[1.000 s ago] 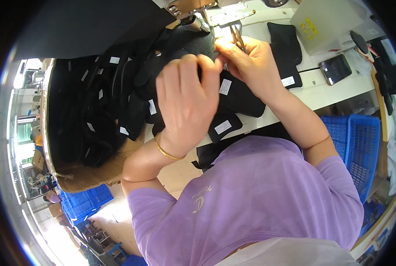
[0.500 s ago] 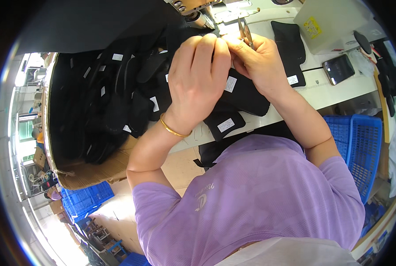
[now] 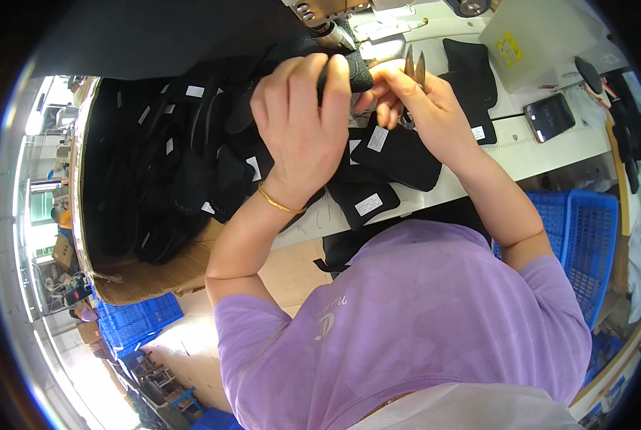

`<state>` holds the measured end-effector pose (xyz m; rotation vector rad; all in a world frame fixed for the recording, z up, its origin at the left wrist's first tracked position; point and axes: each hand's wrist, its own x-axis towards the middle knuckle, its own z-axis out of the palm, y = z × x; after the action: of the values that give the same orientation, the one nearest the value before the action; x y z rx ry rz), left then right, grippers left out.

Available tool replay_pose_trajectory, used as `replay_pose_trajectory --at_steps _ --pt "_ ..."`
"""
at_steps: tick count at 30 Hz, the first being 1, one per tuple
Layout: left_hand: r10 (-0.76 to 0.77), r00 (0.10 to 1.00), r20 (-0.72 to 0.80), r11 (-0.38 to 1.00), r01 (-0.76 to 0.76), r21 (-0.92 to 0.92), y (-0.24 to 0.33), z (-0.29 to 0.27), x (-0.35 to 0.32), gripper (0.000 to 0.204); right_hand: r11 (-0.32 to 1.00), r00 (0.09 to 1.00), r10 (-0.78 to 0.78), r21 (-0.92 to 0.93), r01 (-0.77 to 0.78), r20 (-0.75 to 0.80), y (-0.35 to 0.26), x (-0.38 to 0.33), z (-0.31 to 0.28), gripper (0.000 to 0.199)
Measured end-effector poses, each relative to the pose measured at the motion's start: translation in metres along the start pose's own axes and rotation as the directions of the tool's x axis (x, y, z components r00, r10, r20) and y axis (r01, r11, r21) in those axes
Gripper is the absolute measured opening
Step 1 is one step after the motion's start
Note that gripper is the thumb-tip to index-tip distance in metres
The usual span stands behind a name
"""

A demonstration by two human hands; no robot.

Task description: Stitching shoe components using an industrial sewing machine.

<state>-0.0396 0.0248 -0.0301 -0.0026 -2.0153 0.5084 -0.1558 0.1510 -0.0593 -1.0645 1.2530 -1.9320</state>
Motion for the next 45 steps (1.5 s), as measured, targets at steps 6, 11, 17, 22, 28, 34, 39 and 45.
replay_pose_trajectory --at_steps 6,11,17,22,28,34,39,45 --pt "0.005 1.0 0.009 1.0 -0.005 -0.016 -0.015 0.009 -0.005 0.033 0.986 0.97 0.159 0.01 -0.164 0.182 -0.012 -0.014 -0.003 0.037" --pt "-0.366 0.89 0.272 0.805 0.449 -0.388 -0.04 -0.032 -0.004 0.024 0.975 0.954 0.123 -0.214 -0.065 0.275 -0.013 -0.025 -0.02 0.036" --pt "-0.128 0.209 0.969 -0.306 0.922 -0.239 -0.047 -0.055 -0.01 0.014 0.661 0.933 -0.237 -0.659 0.359 0.27 -0.009 -0.023 -0.006 0.025" --pt "0.045 0.124 0.991 -0.398 0.912 -0.096 -0.042 -0.035 -0.021 0.014 0.614 0.895 -0.257 -0.654 0.442 0.364 0.004 -0.02 -0.015 0.028" --pt "0.05 0.13 0.99 -0.357 0.928 -0.104 -0.035 -0.029 -0.021 0.024 0.56 0.878 -0.292 -0.677 0.478 0.38 0.001 -0.027 -0.027 0.031" --pt "0.054 0.127 0.99 -0.392 0.915 -0.096 -0.034 -0.025 -0.023 0.036 0.376 0.761 -0.381 -0.664 0.647 0.525 -0.005 -0.056 -0.012 0.033" --pt "-0.086 0.266 0.96 -0.493 0.826 -0.273 -0.034 -0.025 -0.034 0.034 0.904 0.998 -0.007 -0.426 0.031 0.058 0.001 -0.061 -0.013 0.017" --pt "0.106 0.183 0.977 -0.445 0.888 -0.118 -0.038 -0.022 -0.033 0.024 0.962 0.958 0.259 -0.123 -0.245 0.121 0.018 -0.042 -0.025 0.034"
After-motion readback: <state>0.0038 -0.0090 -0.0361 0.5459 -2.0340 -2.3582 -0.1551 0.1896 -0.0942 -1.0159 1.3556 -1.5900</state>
